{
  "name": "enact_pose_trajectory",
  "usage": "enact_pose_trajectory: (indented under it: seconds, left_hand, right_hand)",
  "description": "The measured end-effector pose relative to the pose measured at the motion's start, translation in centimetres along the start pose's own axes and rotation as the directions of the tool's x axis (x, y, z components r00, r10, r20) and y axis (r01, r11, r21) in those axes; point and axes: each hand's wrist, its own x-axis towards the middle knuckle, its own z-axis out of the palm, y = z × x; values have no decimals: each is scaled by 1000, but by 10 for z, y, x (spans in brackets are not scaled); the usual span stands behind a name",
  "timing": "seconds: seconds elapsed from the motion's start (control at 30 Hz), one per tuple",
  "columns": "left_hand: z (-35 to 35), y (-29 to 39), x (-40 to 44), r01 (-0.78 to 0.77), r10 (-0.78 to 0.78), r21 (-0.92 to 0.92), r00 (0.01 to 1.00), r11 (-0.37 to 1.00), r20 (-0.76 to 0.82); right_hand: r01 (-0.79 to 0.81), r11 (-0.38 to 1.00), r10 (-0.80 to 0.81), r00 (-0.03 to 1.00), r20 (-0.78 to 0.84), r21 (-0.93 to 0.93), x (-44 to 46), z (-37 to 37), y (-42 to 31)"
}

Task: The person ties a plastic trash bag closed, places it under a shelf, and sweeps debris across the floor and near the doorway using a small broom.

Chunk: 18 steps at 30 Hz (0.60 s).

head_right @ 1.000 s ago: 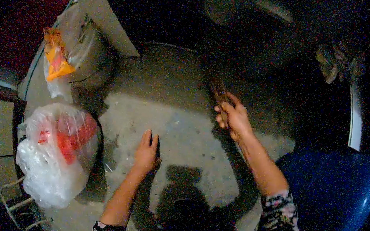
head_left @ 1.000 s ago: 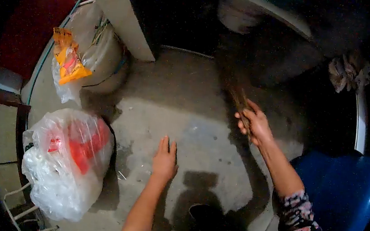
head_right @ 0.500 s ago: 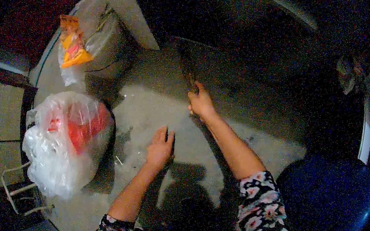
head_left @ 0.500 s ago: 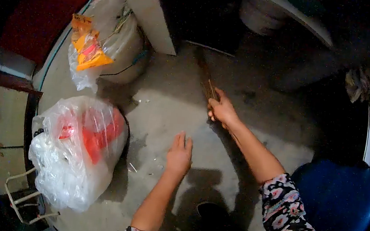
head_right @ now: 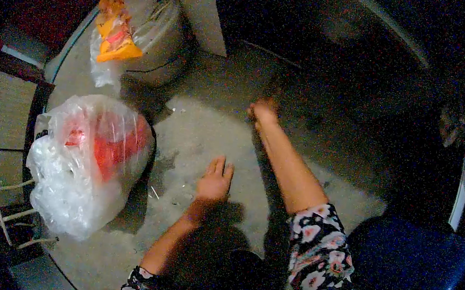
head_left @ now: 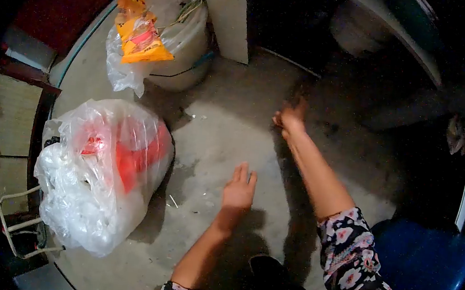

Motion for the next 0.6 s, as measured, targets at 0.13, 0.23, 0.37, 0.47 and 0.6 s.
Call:
enact_pose_trajectory:
  seconds: [0.13, 0.23, 0.37, 0.47, 0.6]
  left_hand:
    - [4, 0, 3, 1, -2, -31, 999, 1000, -37]
    - [2, 0, 3, 84, -67, -65, 971, 994, 231]
    - [-3, 4, 5, 59, -43, -60, 969, 996, 244]
    - [-6, 1, 0, 67, -54, -46, 971, 997, 234]
    - [1, -4, -7, 0, 7, -83, 996, 997, 88]
  right_hand:
    - [95, 972, -90, 995, 31, -217, -13, 35, -9]
    - [114, 957, -86, 990, 115, -267, -24, 20, -2]
    - [240, 831, -117, 958, 263, -501, -22, -41, -9]
    - [441, 622, -34, 841, 540, -647, -38, -77, -26]
    - [590, 546, -162, 771, 616, -594, -49, -92, -58]
